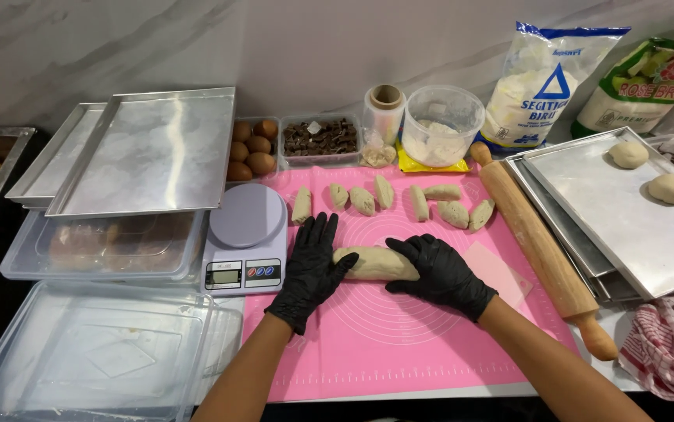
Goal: Weighing and portioning dough using a digital scale and a dough scraper to ensure consistent sizes before baking.
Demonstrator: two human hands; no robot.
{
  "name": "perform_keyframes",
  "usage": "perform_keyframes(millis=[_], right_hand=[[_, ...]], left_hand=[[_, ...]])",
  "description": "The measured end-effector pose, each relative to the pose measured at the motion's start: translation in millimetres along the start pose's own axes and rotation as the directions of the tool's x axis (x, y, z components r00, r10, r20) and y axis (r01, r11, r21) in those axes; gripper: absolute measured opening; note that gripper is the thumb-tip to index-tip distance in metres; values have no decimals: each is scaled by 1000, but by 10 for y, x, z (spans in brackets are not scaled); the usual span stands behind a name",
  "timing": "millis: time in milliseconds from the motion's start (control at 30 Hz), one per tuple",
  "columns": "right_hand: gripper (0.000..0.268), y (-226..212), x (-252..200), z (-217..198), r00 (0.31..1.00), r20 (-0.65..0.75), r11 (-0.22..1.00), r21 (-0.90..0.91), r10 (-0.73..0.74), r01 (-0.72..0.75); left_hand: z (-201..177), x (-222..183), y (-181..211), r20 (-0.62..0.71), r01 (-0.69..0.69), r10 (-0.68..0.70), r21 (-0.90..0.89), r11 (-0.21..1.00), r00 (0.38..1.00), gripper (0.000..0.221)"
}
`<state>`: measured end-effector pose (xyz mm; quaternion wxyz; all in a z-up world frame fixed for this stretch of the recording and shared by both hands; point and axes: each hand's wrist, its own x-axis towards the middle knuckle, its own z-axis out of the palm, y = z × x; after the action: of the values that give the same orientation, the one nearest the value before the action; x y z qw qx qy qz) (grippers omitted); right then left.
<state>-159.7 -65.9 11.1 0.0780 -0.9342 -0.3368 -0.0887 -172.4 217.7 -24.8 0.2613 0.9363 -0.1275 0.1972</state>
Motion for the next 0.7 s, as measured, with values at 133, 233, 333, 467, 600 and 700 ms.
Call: perform_keyframes(millis=[133,233,333,467,600,700], right_hand=[[93,79,108,-196,996,86,974,227,6,-26],[91,112,155,-180,995,80,969,238,57,-75],[66,70,100,-85,985,-165,975,201,-56,90],[88,52,161,-58,994,-84,974,212,-66,83],[80,264,293,-217,999,30,960,277,39,-46],[69,3,325,-748,994,-5,926,365,105,-96]], left_hand=[[-177,25,103,38,-58,57,9,998,998,91],[-295,33,194,51,-237,246,-132,962,968,102],[-60,-11,20,76,-261,275,-161,952,958,91],[253,-32,-193,-75,-294,297,51,954,952,75],[303,112,-177,-314,-312,358,188,931,880,60],[-224,133,128,-392,-335,304,-13,942,868,50]])
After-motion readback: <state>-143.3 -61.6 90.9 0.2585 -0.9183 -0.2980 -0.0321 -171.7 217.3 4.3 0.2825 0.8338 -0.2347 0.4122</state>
